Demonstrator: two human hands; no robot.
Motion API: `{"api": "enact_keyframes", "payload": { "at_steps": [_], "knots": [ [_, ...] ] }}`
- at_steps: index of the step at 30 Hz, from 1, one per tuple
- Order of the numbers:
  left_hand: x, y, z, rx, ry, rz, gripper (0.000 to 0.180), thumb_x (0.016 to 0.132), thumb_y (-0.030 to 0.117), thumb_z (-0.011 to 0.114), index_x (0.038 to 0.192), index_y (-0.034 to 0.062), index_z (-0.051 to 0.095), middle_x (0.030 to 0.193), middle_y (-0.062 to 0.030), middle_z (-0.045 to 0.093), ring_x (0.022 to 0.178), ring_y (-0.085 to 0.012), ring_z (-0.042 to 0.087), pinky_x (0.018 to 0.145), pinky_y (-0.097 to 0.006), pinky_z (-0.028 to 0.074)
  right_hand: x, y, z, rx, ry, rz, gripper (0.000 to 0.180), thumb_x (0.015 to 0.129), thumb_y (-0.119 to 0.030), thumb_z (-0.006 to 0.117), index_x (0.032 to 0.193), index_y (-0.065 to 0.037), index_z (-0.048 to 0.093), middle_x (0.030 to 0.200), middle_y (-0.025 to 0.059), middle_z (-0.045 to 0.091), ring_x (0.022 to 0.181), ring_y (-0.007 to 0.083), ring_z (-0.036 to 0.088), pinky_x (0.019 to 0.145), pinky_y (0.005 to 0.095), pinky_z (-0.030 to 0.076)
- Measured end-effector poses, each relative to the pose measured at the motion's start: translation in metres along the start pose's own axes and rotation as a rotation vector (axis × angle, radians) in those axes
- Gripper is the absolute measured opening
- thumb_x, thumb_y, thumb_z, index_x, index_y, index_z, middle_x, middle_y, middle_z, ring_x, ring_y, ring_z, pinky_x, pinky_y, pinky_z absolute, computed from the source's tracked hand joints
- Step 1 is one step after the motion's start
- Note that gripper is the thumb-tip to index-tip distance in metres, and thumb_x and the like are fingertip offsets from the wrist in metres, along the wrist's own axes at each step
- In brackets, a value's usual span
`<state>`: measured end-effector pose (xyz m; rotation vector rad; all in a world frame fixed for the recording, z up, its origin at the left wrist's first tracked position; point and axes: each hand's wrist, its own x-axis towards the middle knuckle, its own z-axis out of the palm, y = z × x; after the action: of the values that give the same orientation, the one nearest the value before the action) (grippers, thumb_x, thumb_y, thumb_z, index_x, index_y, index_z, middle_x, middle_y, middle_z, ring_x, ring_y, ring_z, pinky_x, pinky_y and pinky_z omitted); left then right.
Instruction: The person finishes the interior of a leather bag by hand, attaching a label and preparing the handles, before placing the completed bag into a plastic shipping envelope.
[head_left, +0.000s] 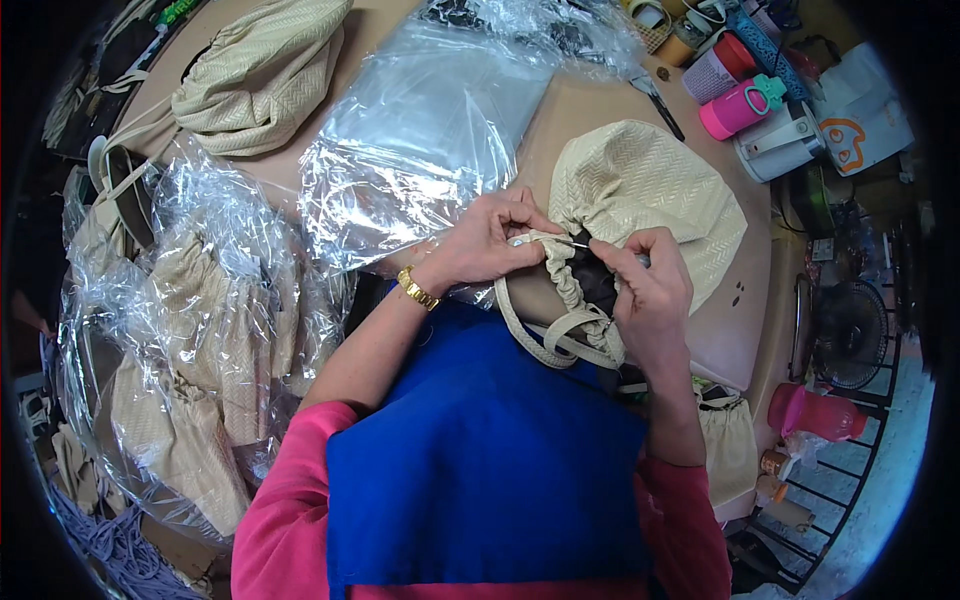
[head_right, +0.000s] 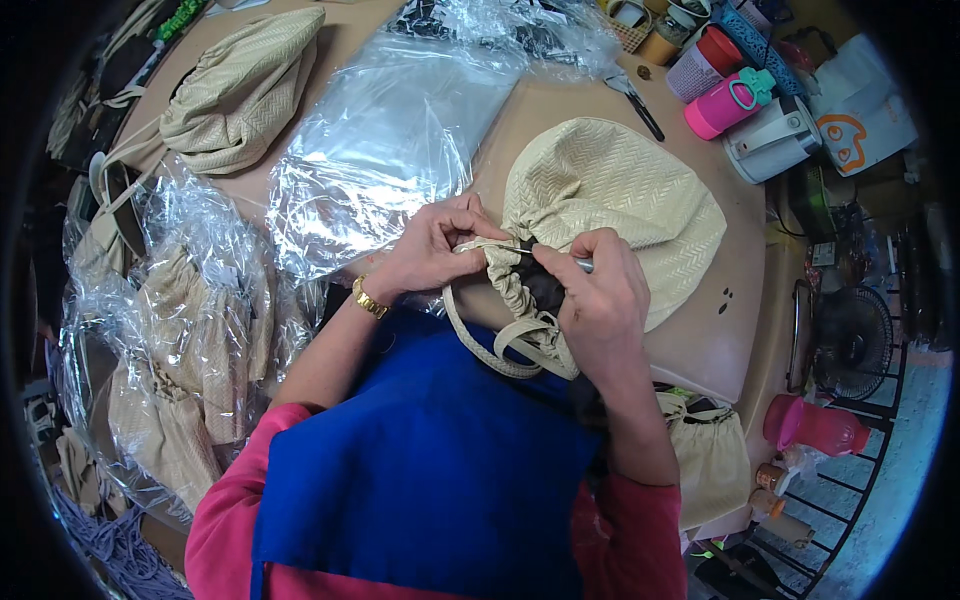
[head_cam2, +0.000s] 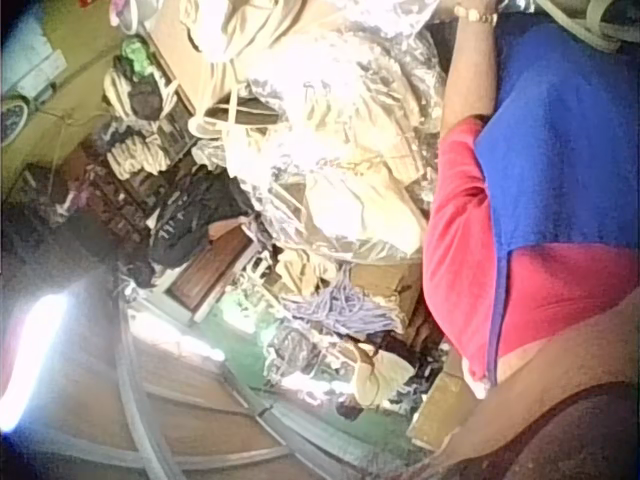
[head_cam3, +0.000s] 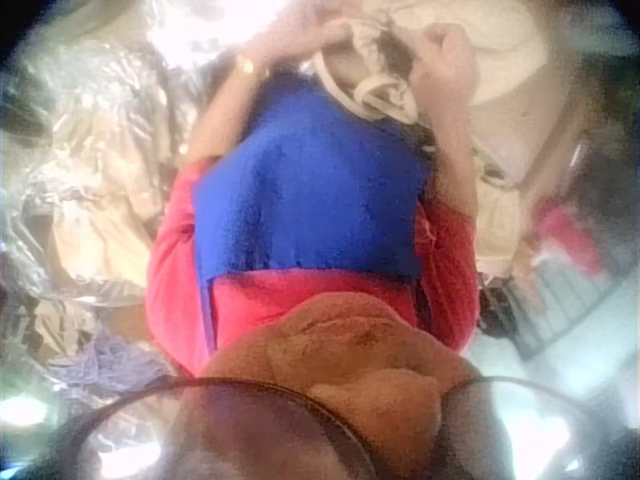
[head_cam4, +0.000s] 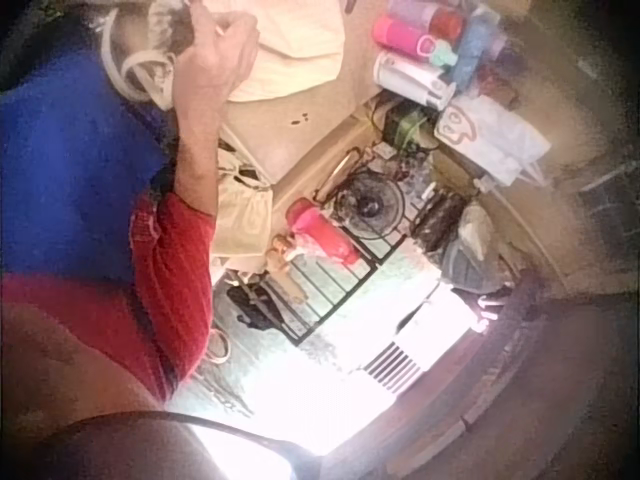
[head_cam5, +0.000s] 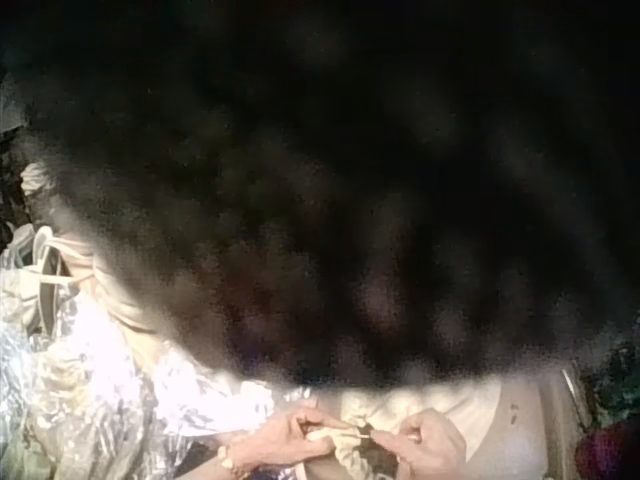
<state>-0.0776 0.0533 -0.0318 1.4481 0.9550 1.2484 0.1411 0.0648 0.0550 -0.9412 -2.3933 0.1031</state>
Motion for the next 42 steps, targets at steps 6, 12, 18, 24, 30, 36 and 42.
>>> {"api": "enact_keyframes", "payload": {
  "at_steps": [6, 12, 18, 24, 30, 36, 42],
  "knots": [
    [0.000, 0.001, 0.002, -0.040, 0.004, -0.015, 0.026, 0.074, 0.002, 0.070, 0.100, 0.0016, 0.075, 0.082, 0.0010, 0.051, 0.078, -0.0076, 0.046, 0.068, -0.021, 0.037, 0.008, -0.018, -0.007, -0.161, -0.063, -0.085, 0.035, 0.070, 0.001, 0.063, 0.101, -0.011, 0.072, 0.083, 0.0087, 0.051, 0.077, 0.0256, 0.056, 0.068, 0.0385, 0.041],
    [0.001, -0.005, 0.001, -0.059, -0.007, 0.004, 0.026, 0.075, 0.002, 0.070, 0.101, 0.0019, 0.075, 0.083, 0.0011, 0.051, 0.079, -0.0068, 0.048, 0.069, -0.020, 0.037, 0.014, -0.002, -0.008, -0.144, -0.149, -0.126, 0.031, 0.071, 0.000, 0.063, 0.100, -0.010, 0.071, 0.081, 0.0070, 0.051, 0.080, 0.0244, 0.055, 0.066, 0.0374, 0.040],
    [0.001, -0.006, 0.001, -0.062, -0.033, 0.016, 0.027, 0.076, 0.004, 0.068, 0.101, 0.0045, 0.075, 0.086, -0.0025, 0.055, 0.083, -0.0107, 0.052, 0.075, -0.023, 0.043, 0.019, 0.006, -0.002, 0.076, -0.137, -0.048, 0.030, 0.069, 0.007, 0.064, 0.094, -0.007, 0.073, 0.083, 0.0086, 0.054, 0.074, 0.0262, 0.056, 0.066, 0.0359, 0.044],
    [0.001, -0.001, -0.002, -0.024, -0.056, 0.018, 0.027, 0.076, 0.006, 0.067, 0.102, 0.0063, 0.076, 0.085, -0.0045, 0.057, 0.083, -0.0131, 0.054, 0.078, -0.026, 0.046, 0.014, 0.023, 0.002, 0.629, -0.250, 0.271, 0.024, 0.077, 0.009, 0.064, 0.092, -0.005, 0.075, 0.082, 0.0095, 0.053, 0.073, 0.0217, 0.057, 0.065, 0.0299, 0.046],
    [0.002, 0.002, -0.003, 0.004, -0.060, -0.020, 0.027, 0.076, 0.008, 0.067, 0.101, 0.0065, 0.076, 0.083, -0.0042, 0.055, 0.081, -0.0128, 0.053, 0.075, -0.025, 0.045, 0.018, 0.012, -0.005, 0.322, -0.137, 0.135, 0.024, 0.078, 0.014, 0.061, 0.093, 0.000, 0.073, 0.081, 0.0080, 0.053, 0.074, 0.0181, 0.058, 0.068, 0.0252, 0.046],
    [0.002, -0.001, -0.003, -0.010, -0.056, -0.008, 0.028, 0.076, 0.008, 0.067, 0.102, 0.0066, 0.076, 0.081, -0.0037, 0.054, 0.079, -0.0127, 0.052, 0.074, -0.025, 0.044, 0.015, 0.010, 0.001, 0.139, -0.099, 0.026, 0.029, 0.069, 0.009, 0.064, 0.090, -0.007, 0.074, 0.080, 0.0085, 0.051, 0.075, 0.0252, 0.056, 0.064, 0.0378, 0.045],
    [0.003, -0.005, -0.002, -0.020, -0.048, 0.017, 0.028, 0.075, 0.008, 0.067, 0.102, 0.0072, 0.076, 0.081, -0.0042, 0.054, 0.080, -0.0134, 0.052, 0.075, -0.026, 0.045, 0.016, -0.007, -0.002, -0.138, -0.071, -0.130, 0.026, 0.070, 0.000, 0.064, 0.093, -0.008, 0.072, 0.083, 0.0075, 0.052, 0.077, 0.0249, 0.055, 0.065, 0.0377, 0.043]
  ]
}}
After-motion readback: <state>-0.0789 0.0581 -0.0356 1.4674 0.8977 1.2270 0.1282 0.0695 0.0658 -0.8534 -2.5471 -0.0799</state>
